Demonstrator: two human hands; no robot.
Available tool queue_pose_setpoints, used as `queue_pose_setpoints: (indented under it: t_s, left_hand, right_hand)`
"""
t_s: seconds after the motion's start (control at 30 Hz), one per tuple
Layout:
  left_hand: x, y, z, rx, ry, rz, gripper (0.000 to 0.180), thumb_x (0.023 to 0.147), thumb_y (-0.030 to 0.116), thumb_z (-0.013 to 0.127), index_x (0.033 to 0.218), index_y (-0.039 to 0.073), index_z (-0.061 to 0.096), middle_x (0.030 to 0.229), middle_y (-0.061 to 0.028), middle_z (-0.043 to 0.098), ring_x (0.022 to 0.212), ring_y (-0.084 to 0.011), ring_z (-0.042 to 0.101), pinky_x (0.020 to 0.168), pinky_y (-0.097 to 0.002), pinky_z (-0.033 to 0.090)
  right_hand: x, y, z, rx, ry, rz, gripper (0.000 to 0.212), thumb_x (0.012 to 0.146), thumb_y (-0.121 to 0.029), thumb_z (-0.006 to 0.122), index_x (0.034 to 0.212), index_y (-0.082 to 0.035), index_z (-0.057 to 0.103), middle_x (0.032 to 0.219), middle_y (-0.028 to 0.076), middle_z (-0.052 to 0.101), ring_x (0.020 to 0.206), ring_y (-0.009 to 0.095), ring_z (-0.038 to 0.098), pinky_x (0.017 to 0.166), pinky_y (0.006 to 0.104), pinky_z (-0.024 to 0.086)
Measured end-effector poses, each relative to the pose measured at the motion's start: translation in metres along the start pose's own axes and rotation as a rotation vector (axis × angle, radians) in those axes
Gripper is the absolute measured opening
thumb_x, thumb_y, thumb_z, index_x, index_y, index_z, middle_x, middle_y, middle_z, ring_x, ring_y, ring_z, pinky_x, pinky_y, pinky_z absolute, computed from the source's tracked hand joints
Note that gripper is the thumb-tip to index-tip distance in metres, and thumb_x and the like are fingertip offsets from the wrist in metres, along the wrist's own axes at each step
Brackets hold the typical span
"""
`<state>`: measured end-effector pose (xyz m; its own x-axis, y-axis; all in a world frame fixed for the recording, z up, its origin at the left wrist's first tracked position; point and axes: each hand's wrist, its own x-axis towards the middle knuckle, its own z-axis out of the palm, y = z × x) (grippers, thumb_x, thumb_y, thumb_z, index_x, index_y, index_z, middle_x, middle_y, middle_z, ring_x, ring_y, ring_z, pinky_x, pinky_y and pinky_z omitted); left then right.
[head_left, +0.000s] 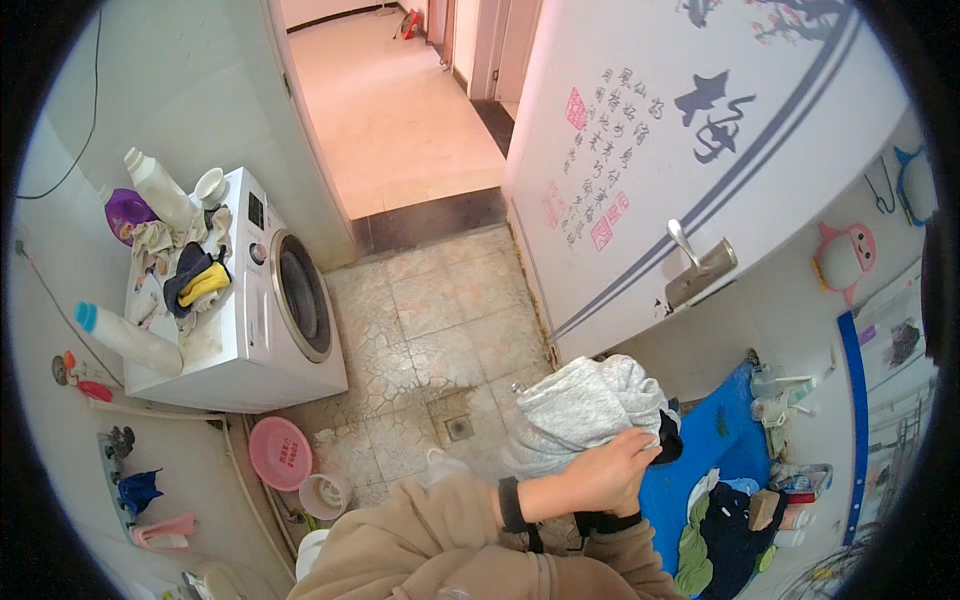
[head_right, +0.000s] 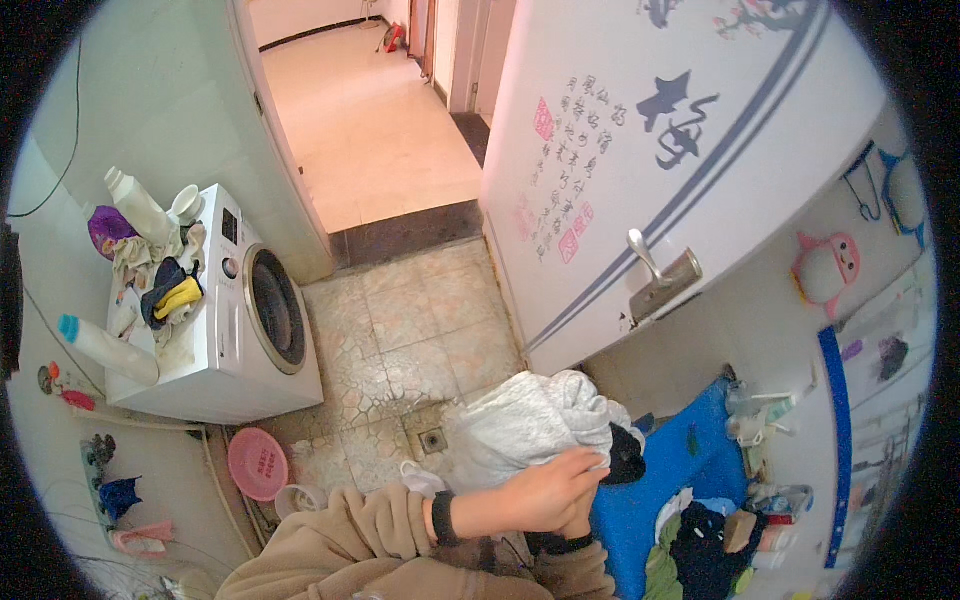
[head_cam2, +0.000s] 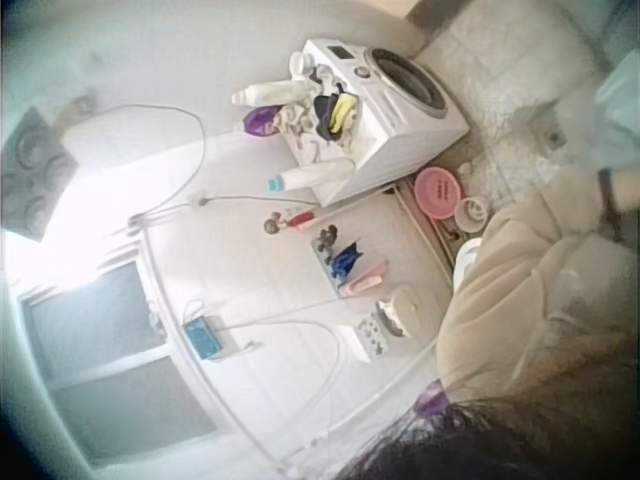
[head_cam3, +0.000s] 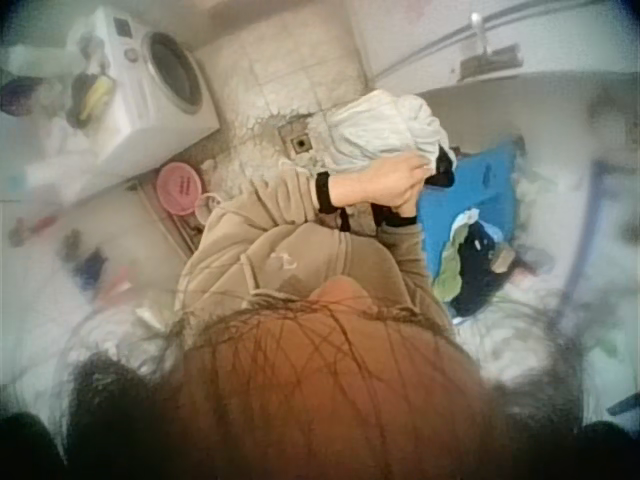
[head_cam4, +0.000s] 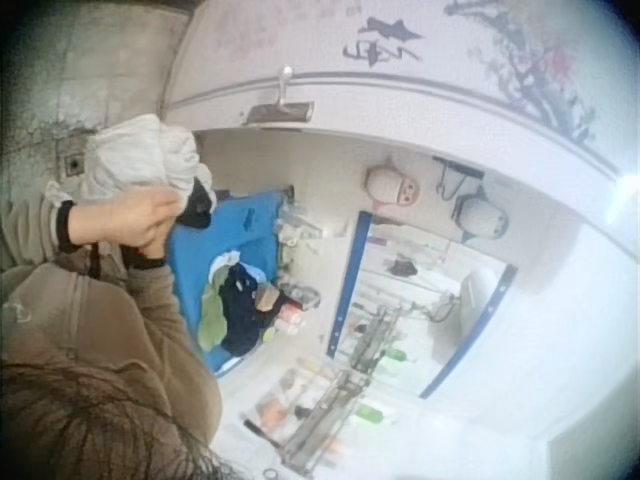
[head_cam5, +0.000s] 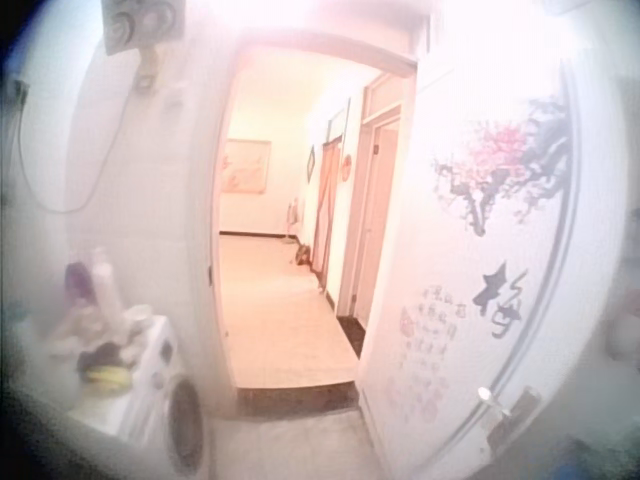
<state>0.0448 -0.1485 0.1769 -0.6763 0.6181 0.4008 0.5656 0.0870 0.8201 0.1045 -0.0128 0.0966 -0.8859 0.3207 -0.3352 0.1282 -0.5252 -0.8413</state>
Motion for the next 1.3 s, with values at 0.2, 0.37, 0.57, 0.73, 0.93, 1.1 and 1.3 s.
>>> queue_pose_setpoints:
  t_s: [0.2, 0.37, 0.57, 0.73, 0.93, 1.1, 1.3]
  left_hand:
    - [-0.075, -0.054, -0.055, -0.063, 0.217, 0.255, 0.042, 0.076, -0.002, 0.051, 0.118, -0.001, 0.057, 0.13, -0.0173, 0.05, 0.125, -0.032, 0.044, 0.102, -0.0445, 0.04]
    - [-0.176, -0.141, -0.112, 0.018, 0.999, -0.709, 0.043, 0.088, 0.021, 0.058, 0.125, 0.001, 0.053, 0.129, -0.0184, 0.051, 0.123, -0.0301, 0.046, 0.103, -0.0427, 0.037]
    - [-0.17, -0.167, -0.154, -1.664, 0.981, -0.916, 0.077, 0.091, 0.062, 0.044, 0.145, 0.009, 0.029, 0.147, -0.0141, 0.031, 0.131, -0.027, 0.039, 0.107, -0.0395, 0.035]
    - [-0.141, -0.139, -0.198, -1.468, 0.744, -0.584, 0.069, 0.096, 0.045, 0.048, 0.149, 0.011, 0.021, 0.151, -0.008, 0.027, 0.134, -0.0218, 0.035, 0.109, -0.0351, 0.033]
    - [-0.143, -0.174, -0.198, -1.371, 0.731, -0.427, 0.06, 0.099, 0.033, 0.046, 0.149, 0.012, 0.021, 0.151, -0.0058, 0.026, 0.134, -0.0207, 0.034, 0.111, -0.0353, 0.032]
    - [-0.114, -0.207, -0.186, -1.507, 0.793, -0.542, 0.058, 0.101, 0.039, 0.037, 0.149, 0.01, 0.021, 0.151, -0.0092, 0.029, 0.136, -0.0226, 0.034, 0.113, -0.0404, 0.028]
    - [-0.055, -0.213, -0.192, -1.567, 0.926, -0.83, 0.064, 0.1, 0.047, 0.034, 0.149, 0.009, 0.02, 0.151, -0.0101, 0.03, 0.136, -0.023, 0.034, 0.112, -0.0383, 0.03]
  right_hand:
    - [0.019, 0.019, 0.022, -0.056, -0.076, -0.003, 0.064, 0.084, -0.039, 0.059, 0.134, -0.006, 0.035, 0.132, 0.008, 0.04, 0.119, 0.023, 0.041, 0.099, 0.0337, 0.035]
    - [0.043, 0.029, 0.038, -0.19, -0.279, 0.068, 0.063, 0.088, -0.04, 0.051, 0.138, -0.008, 0.03, 0.138, 0.009, 0.033, 0.125, 0.024, 0.035, 0.103, 0.0349, 0.031]
    - [0.076, 0.038, 0.063, -0.39, -0.566, 0.185, 0.062, 0.093, -0.042, 0.04, 0.143, -0.01, 0.023, 0.146, 0.009, 0.024, 0.132, 0.026, 0.028, 0.108, 0.0365, 0.025]
    - [0.107, 0.045, 0.074, -0.486, -0.724, 0.243, 0.062, 0.097, -0.044, 0.032, 0.147, -0.011, 0.017, 0.152, 0.009, 0.017, 0.138, 0.027, 0.022, 0.113, 0.0378, 0.021]
    - [0.154, 0.052, 0.085, -0.498, -0.85, 0.312, 0.061, 0.101, -0.045, 0.025, 0.151, -0.012, 0.013, 0.157, 0.01, 0.013, 0.142, 0.028, 0.018, 0.116, 0.0387, 0.018]
    - [0.208, 0.053, 0.1, -0.401, -0.865, 0.356, 0.06, 0.1, -0.044, 0.026, 0.15, -0.012, 0.014, 0.156, 0.01, 0.015, 0.141, 0.028, 0.019, 0.115, 0.0385, 0.019]
    - [0.266, 0.047, 0.117, -0.304, -0.824, 0.406, 0.06, 0.1, -0.043, 0.027, 0.149, -0.011, 0.016, 0.155, 0.01, 0.017, 0.14, 0.028, 0.021, 0.115, 0.0382, 0.02]
